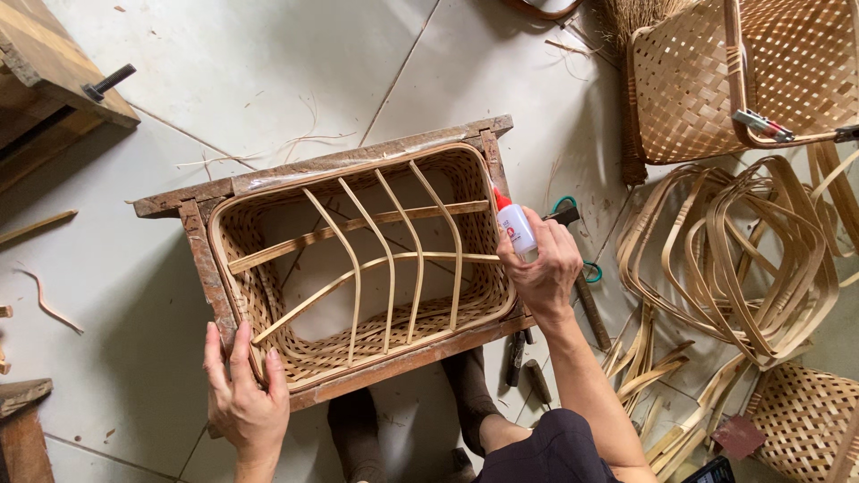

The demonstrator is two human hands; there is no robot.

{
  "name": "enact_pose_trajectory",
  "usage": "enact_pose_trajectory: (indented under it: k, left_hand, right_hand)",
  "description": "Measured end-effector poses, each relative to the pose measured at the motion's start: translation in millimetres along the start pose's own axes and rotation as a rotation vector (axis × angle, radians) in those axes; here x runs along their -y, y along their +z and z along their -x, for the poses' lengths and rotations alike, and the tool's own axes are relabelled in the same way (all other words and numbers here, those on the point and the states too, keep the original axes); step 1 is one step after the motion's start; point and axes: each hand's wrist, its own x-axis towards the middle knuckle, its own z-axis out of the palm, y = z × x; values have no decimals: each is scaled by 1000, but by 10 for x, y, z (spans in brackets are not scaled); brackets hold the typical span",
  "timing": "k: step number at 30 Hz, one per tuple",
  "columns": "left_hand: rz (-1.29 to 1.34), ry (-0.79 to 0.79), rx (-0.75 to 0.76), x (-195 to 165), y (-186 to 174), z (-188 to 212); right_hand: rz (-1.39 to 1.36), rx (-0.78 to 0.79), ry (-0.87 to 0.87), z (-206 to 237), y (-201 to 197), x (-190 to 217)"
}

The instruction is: The person inserts thin wooden strips into a rectangular basket frame, bends and secures them with a hammer, and applies glue to the joints. They repeat this process for multiple strips, adjusting the basket's position as needed.

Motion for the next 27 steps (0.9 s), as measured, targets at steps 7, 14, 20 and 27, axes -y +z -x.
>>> enact_pose_trajectory:
  k: [7, 14, 20, 27]
  left_hand:
    - [8, 3, -2, -24, 26, 36]
    - [-1, 8, -15, -59, 4, 25]
    - [17, -3, -10, -54, 3, 26]
    - [21, 12, -16, -64, 23, 52]
  right_hand:
    - [-13, 8, -3, 26, -93, -18]
    - [-9, 21, 3, 102, -167, -19]
    - [-48, 21, 61, 238, -233, -51]
    - [-51, 15, 45, 298, -216, -75]
